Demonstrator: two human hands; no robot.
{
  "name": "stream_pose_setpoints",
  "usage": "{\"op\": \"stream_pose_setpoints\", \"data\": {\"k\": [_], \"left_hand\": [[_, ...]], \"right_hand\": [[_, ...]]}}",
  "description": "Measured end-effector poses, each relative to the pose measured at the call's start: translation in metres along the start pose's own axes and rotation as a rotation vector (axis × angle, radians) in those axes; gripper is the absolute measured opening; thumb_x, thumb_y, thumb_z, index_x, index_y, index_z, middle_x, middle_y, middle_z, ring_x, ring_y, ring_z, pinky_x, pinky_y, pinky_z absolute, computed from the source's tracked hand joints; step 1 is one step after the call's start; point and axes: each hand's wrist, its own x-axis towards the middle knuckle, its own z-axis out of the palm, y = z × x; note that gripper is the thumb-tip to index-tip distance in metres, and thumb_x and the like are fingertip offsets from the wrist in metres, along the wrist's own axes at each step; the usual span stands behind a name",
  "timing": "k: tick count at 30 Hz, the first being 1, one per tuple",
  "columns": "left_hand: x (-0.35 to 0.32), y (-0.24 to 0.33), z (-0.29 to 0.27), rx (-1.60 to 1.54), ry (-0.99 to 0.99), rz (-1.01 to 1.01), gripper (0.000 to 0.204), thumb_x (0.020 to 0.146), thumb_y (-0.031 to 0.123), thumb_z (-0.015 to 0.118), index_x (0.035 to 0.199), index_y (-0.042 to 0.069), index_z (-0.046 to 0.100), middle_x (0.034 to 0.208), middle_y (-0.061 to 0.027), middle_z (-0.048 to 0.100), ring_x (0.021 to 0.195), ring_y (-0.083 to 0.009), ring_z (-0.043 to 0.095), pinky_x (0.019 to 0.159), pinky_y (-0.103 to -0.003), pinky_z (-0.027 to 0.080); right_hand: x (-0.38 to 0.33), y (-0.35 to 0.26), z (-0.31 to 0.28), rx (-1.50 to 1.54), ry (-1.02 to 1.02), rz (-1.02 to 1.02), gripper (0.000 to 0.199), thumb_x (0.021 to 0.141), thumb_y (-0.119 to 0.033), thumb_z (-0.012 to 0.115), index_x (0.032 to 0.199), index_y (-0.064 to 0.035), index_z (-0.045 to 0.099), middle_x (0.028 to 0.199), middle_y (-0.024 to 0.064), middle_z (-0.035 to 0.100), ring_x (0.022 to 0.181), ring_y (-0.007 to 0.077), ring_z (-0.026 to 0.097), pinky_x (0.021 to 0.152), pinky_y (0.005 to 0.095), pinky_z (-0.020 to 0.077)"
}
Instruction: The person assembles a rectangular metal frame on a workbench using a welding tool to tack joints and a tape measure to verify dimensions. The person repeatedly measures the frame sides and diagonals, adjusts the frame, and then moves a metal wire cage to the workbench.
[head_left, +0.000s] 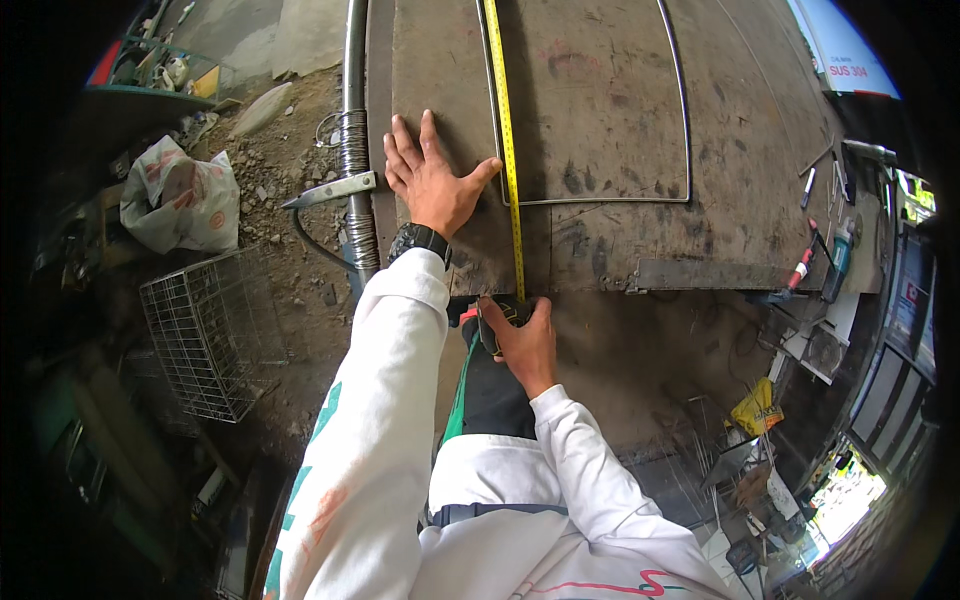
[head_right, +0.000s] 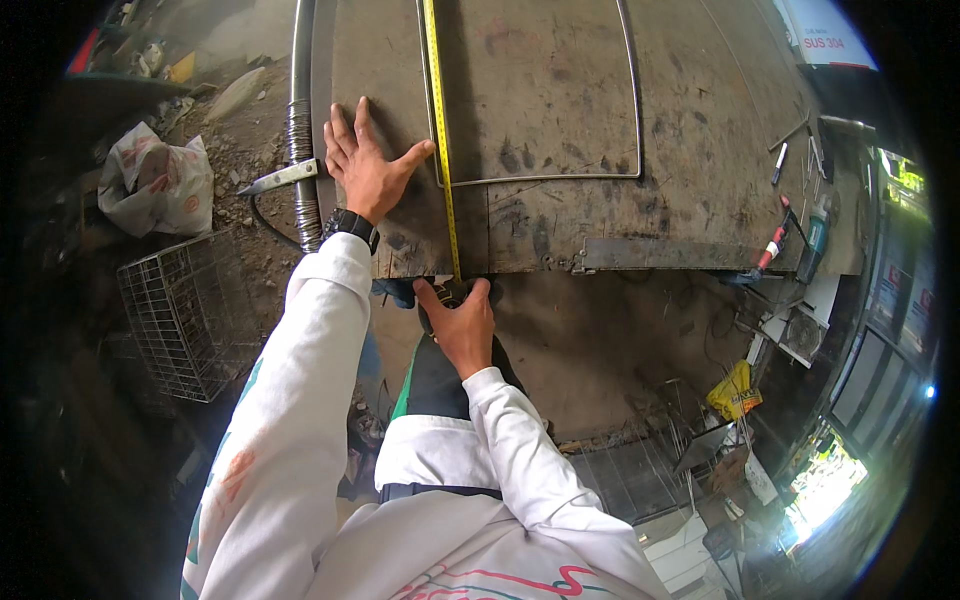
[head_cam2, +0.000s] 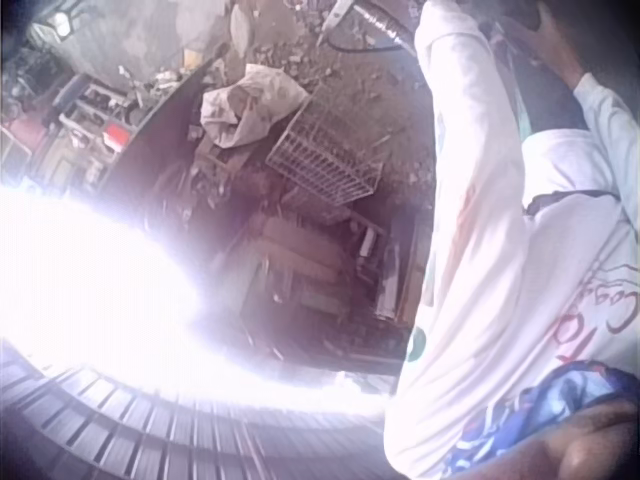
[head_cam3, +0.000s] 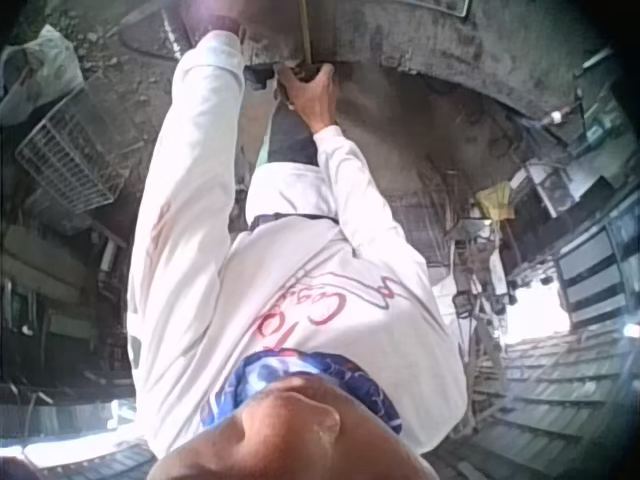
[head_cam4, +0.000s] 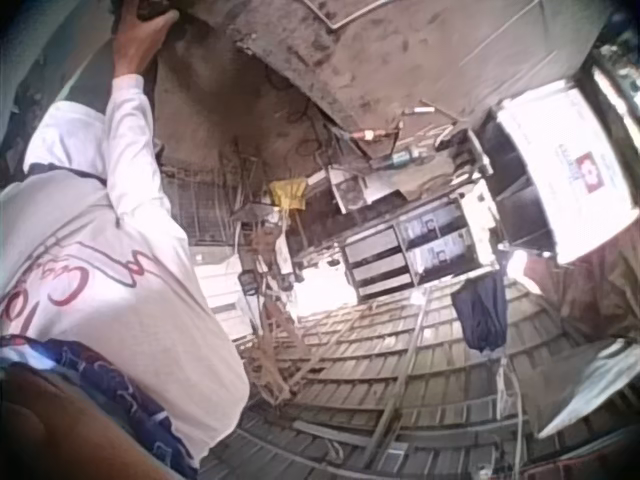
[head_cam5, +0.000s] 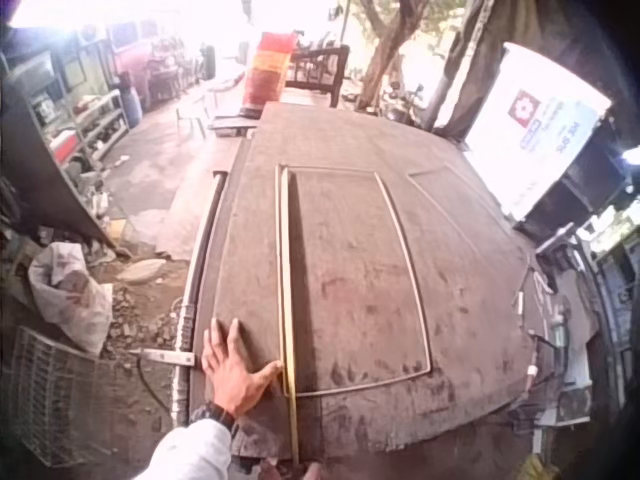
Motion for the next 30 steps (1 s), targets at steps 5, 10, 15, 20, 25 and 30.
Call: {"op": "stream_pose_setpoints", "data": {"k": [5,10,15,20,25,30], "left_hand": [[0.0,0.004,-0.001,-0.01,-0.007,-0.004,0.126,0.075,0.067,0.086,0.171,0.02,0.019,0.178,-0.0192,-0.002,0.163,-0.0434,-0.003,0.128,-0.063,0.005],[-0.001,-0.001,0.003,-0.006,0.018,0.013,0.126,0.075,0.075,0.082,0.17,0.02,0.02,0.178,-0.0187,-0.002,0.164,-0.043,-0.005,0.127,-0.066,0.004],[-0.002,-0.003,0.005,-0.006,0.029,0.02,0.125,0.075,0.074,0.082,0.17,0.02,0.02,0.178,-0.0192,0.0,0.164,-0.0432,-0.005,0.127,-0.066,0.004],[-0.003,0.0,0.005,-0.034,0.052,0.03,0.122,0.076,0.068,0.085,0.169,0.021,0.022,0.178,-0.0199,0.004,0.163,-0.0442,0.001,0.127,-0.066,0.007],[-0.003,0.003,0.006,-0.025,0.09,0.044,0.121,0.075,0.066,0.084,0.17,0.021,0.025,0.178,-0.0196,0.008,0.162,-0.0464,0.009,0.126,-0.066,0.013],[-0.005,-0.004,0.002,-0.004,0.059,-0.007,0.125,0.072,0.068,0.086,0.171,0.022,0.024,0.178,-0.0184,0.006,0.162,-0.0457,0.006,0.127,-0.064,0.012]], "right_hand": [[-0.005,-0.021,-0.002,0.105,-0.023,0.061,0.091,0.079,-0.061,0.088,0.116,0.0117,0.049,0.107,0.0313,0.07,0.085,0.0384,0.076,0.061,0.0439,0.0629],[-0.003,-0.022,0.0,0.123,-0.045,0.092,0.091,0.079,-0.057,0.089,0.119,0.0138,0.049,0.104,0.0281,0.071,0.076,0.0299,0.076,0.05,0.0376,0.0623],[-0.003,-0.027,-0.001,0.109,-0.06,0.111,0.091,0.079,-0.058,0.088,0.119,0.014,0.051,0.102,0.0275,0.073,0.079,0.031,0.076,0.055,0.0383,0.0626],[0.006,0.008,-0.003,0.039,0.018,-0.04,0.08,0.082,-0.058,0.086,0.115,0.0101,0.058,0.103,0.023,0.074,0.094,0.0307,0.075,0.081,0.0416,0.0586],[0.011,0.011,-0.064,0.345,-0.152,0.029,0.052,0.093,-0.043,0.077,0.114,0.0023,0.064,0.098,0.0133,0.073,0.092,0.0232,0.071,0.082,0.0371,0.0559],[0.029,-0.009,-0.161,0.49,-0.229,0.167,0.041,0.1,-0.034,0.064,0.129,-0.0049,0.065,0.096,0.0049,0.068,0.083,0.0129,0.065,0.064,0.0305,0.0588]]}}
